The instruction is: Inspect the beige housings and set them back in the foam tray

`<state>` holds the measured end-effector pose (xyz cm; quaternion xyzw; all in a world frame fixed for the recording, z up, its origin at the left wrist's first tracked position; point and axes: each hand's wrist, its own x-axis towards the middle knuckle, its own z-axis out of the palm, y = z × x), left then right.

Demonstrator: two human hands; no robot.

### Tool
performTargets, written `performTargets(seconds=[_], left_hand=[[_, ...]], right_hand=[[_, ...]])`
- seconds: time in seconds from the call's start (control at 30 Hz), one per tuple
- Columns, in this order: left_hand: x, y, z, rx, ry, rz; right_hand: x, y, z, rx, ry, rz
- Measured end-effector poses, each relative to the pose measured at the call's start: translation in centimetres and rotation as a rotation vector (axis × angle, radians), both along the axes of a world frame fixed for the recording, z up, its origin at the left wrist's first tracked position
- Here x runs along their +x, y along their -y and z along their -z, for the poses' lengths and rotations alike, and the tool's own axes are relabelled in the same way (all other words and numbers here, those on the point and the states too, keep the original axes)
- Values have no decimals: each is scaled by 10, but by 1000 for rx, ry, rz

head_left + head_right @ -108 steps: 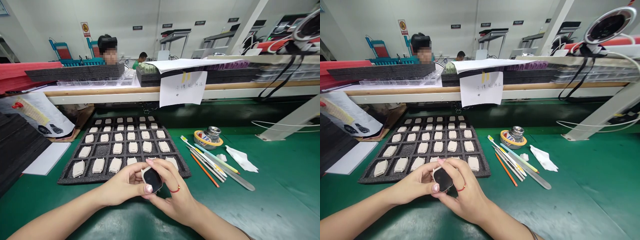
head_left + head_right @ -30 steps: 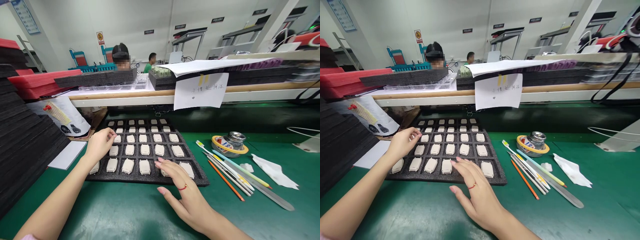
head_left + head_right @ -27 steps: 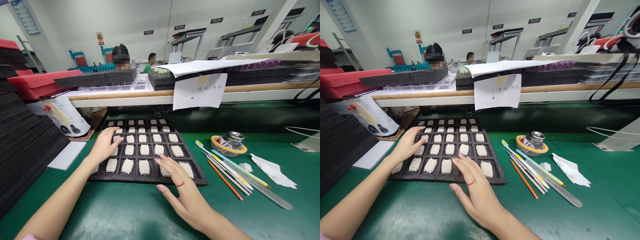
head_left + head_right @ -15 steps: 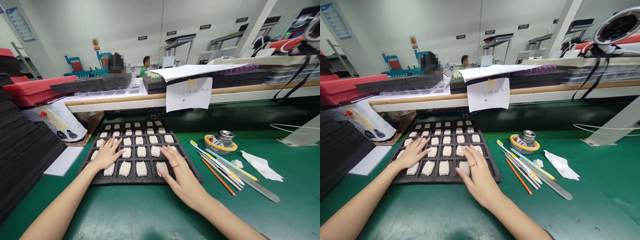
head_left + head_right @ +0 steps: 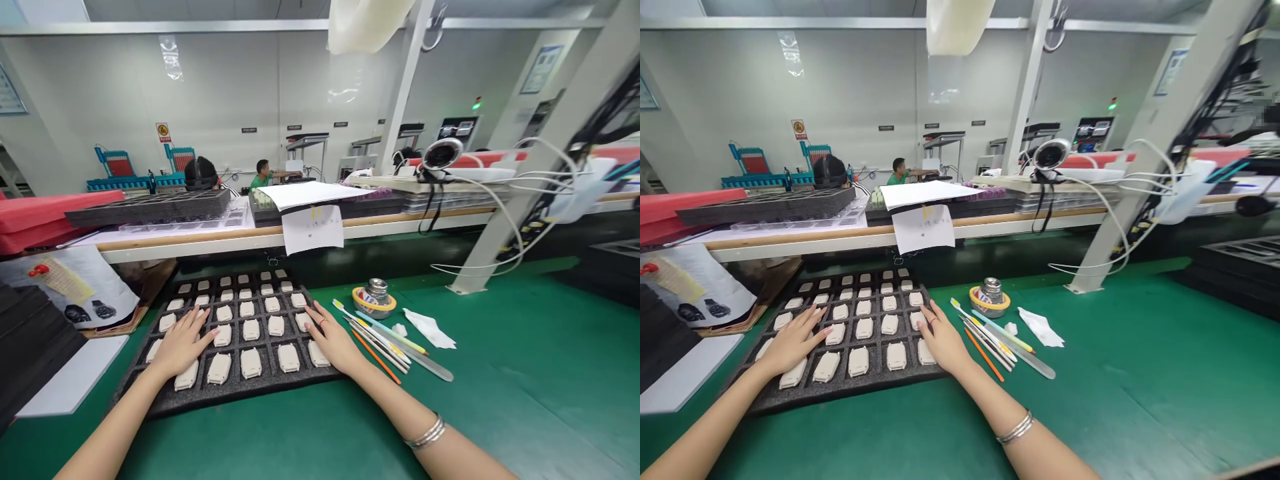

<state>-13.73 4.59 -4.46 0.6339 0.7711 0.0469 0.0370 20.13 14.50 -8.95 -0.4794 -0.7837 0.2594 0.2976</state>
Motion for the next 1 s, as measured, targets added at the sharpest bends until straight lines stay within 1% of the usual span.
performTargets(seconds=[0.1,0.33,0.8,0.9,1.0], left_hand=[[2,2,-1,1,3,-17],[8,12,-2,7,0,-61],[15,27,-1,37,-42,-45],[15,38,-2,56,-71,-9],[17,53,-6,119,-100,118]], right_hand=[[1,5,-3,-29,7,-3],[6,13,-3,-46,-9,-33],[18,45,-8,-30,21,-43],[21,53,-12,-1,33,-45],[23,64,-17,35,61,-32]])
